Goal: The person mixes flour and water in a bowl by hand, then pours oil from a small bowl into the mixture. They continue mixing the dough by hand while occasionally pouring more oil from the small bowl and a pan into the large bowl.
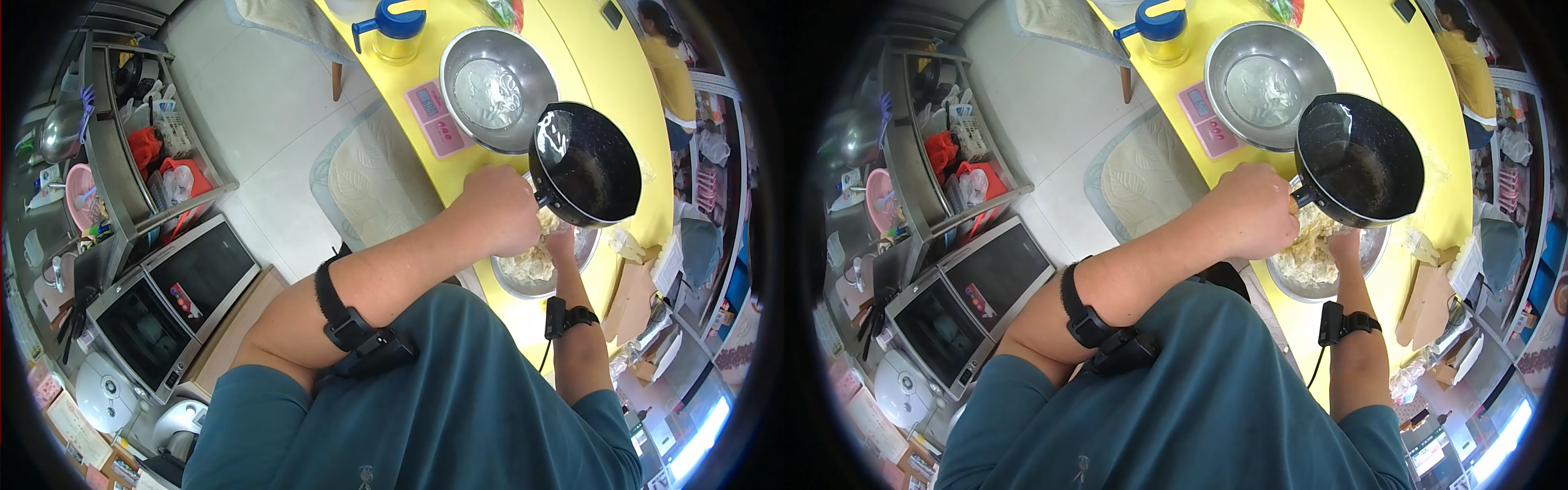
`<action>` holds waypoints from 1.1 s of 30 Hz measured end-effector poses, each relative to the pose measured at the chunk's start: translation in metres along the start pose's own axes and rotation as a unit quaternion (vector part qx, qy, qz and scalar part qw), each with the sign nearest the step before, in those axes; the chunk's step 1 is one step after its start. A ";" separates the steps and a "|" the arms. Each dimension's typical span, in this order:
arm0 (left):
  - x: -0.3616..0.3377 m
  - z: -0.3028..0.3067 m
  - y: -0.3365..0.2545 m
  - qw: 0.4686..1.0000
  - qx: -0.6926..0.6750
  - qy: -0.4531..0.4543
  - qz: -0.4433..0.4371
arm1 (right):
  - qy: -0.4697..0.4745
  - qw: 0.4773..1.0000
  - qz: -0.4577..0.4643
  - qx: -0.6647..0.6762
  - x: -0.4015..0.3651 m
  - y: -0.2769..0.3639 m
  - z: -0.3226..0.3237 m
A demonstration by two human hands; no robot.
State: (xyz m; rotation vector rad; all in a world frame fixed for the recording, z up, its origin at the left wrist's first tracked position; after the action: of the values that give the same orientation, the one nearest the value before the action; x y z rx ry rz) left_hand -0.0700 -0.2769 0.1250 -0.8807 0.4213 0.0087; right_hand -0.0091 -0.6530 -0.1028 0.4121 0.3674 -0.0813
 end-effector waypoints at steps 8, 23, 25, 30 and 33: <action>0.000 0.001 -0.001 1.000 0.000 -0.001 -0.002 | 0.011 1.000 -0.001 0.000 -0.004 0.009 0.004; 0.000 -0.003 -0.002 1.000 0.015 -0.001 -0.003 | -0.037 0.998 0.043 -0.024 -0.007 0.005 0.001; 0.001 -0.005 0.000 1.000 0.024 0.000 -0.009 | -0.026 0.999 0.023 -0.036 -0.005 0.002 0.000; -0.001 -0.004 -0.001 0.999 0.028 -0.017 0.000 | -0.011 1.000 -0.010 0.013 -0.002 -0.005 -0.003; 0.002 -0.010 0.002 0.999 0.039 -0.015 -0.028 | -0.009 1.000 0.006 0.017 -0.001 -0.011 -0.004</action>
State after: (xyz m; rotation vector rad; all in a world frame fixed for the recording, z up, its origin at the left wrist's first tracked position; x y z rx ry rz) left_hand -0.0720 -0.2838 0.1169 -0.8135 0.3668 -0.0450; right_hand -0.0127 -0.6612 -0.1094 0.4459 0.3462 -0.0803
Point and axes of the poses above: each hand's wrist, its own x-axis towards the middle knuckle, its own z-axis out of the back of the hand, y = z × x, the point moved 3 cm from there along x, towards the middle knuckle, and after that the axes turned 6 degrees about -y, right-handed, at the moved point
